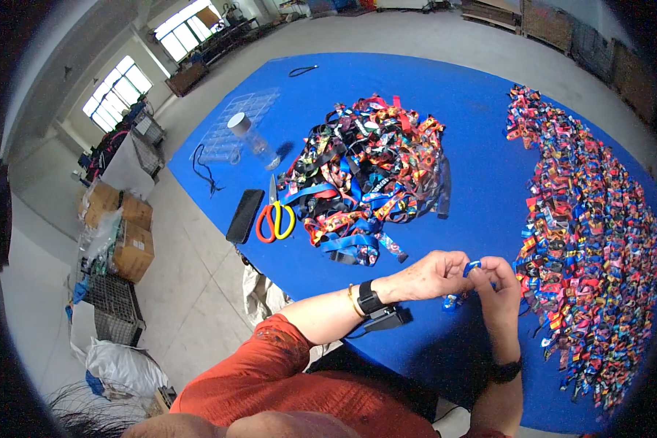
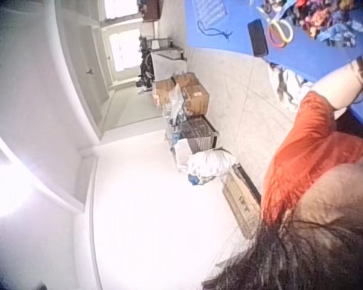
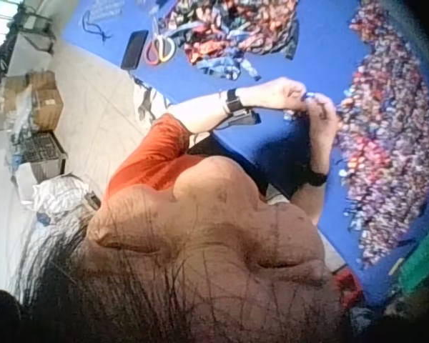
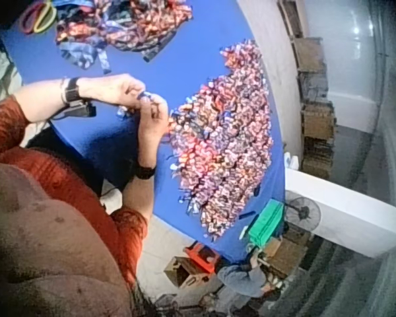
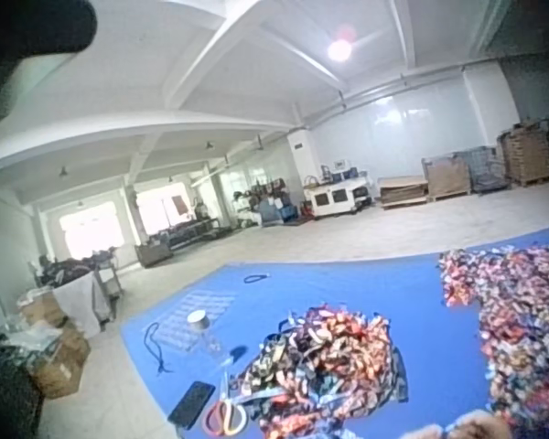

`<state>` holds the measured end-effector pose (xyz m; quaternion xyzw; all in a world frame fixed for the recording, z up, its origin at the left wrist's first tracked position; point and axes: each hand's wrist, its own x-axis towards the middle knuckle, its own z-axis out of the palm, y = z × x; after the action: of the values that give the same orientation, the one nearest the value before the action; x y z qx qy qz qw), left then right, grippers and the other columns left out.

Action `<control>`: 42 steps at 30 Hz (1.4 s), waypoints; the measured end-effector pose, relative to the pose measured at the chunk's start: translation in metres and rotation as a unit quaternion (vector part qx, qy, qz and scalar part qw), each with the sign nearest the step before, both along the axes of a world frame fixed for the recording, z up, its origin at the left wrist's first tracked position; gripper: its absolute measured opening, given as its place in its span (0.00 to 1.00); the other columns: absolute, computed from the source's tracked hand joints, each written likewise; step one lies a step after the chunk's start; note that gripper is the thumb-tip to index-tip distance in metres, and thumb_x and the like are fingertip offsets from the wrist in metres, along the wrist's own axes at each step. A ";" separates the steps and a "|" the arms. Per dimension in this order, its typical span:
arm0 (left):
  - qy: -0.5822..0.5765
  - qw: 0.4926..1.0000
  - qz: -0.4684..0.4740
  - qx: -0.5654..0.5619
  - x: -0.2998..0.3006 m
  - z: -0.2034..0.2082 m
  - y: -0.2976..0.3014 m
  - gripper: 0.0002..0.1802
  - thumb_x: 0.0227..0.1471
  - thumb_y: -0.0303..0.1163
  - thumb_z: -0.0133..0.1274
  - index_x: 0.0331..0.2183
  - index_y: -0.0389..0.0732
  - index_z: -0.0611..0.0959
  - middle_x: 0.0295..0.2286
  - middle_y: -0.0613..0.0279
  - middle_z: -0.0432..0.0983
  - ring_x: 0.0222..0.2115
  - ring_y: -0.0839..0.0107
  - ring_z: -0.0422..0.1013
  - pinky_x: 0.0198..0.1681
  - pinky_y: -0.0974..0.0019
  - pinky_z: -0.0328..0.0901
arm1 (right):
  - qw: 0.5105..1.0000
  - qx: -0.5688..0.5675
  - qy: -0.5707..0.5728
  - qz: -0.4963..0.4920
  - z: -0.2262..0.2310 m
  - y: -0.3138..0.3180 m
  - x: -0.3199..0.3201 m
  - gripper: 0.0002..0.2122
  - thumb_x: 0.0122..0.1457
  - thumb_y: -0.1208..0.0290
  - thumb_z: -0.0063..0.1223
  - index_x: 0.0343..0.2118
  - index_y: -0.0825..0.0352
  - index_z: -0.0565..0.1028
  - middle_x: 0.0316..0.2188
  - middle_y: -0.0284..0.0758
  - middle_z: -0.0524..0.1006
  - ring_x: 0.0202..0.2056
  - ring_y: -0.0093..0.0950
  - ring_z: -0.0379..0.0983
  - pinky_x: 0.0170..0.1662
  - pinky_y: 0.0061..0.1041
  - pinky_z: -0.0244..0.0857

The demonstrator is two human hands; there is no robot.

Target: Assembling decorative items by folding and joining colorful fabric ribbons and blue straps on a workbench.

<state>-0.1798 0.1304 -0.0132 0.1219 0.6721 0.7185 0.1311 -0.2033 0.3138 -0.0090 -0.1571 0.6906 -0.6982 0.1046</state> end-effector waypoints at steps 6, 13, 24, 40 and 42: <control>-0.028 0.999 -0.006 -0.039 0.003 0.018 -0.003 0.13 0.55 0.31 0.56 0.23 0.43 0.71 0.18 0.79 0.63 0.21 0.88 0.56 0.20 0.75 0.51 | 1.000 -0.020 0.003 -0.004 0.000 0.001 -0.001 0.06 0.57 0.83 0.54 0.36 0.67 0.73 0.27 0.23 0.72 0.26 0.10 0.65 0.28 0.10 0.58; -0.013 0.997 0.059 0.042 0.000 0.006 -0.002 0.09 0.58 0.32 0.54 0.27 0.43 0.74 0.20 0.81 0.64 0.21 0.90 0.57 0.22 0.79 0.52 | 0.999 0.032 -0.020 -0.008 0.017 -0.003 0.003 0.05 0.59 0.74 0.55 0.37 0.66 0.73 0.26 0.25 0.74 0.25 0.13 0.66 0.29 0.13 0.59; -0.014 0.998 0.033 0.061 0.000 -0.005 0.000 0.08 0.60 0.32 0.51 0.41 0.42 0.76 0.29 0.77 0.73 0.28 0.90 0.64 0.29 0.80 0.60 | 0.999 0.039 -0.026 -0.015 0.003 0.001 -0.004 0.03 0.59 0.75 0.54 0.33 0.66 0.72 0.23 0.25 0.72 0.25 0.14 0.67 0.28 0.14 0.59; -0.012 0.995 0.052 0.084 0.001 0.002 0.000 0.05 0.57 0.31 0.55 0.34 0.42 0.75 0.25 0.77 0.72 0.25 0.89 0.65 0.27 0.80 0.60 | 0.999 -0.003 -0.023 -0.044 0.005 0.002 -0.002 0.04 0.58 0.79 0.54 0.33 0.65 0.71 0.23 0.24 0.70 0.25 0.14 0.65 0.28 0.14 0.59; -0.008 0.996 0.049 0.075 0.001 0.004 -0.002 0.05 0.57 0.31 0.54 0.34 0.43 0.75 0.24 0.78 0.71 0.24 0.90 0.64 0.26 0.80 0.59 | 0.999 0.008 -0.025 -0.036 0.007 0.002 -0.002 0.04 0.58 0.79 0.54 0.33 0.65 0.71 0.23 0.24 0.70 0.25 0.14 0.65 0.28 0.14 0.59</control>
<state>-0.1784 0.1284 -0.0094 0.0926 0.6205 0.7733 0.0918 -0.2055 0.3158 -0.0024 -0.1134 0.6984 -0.6999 0.0978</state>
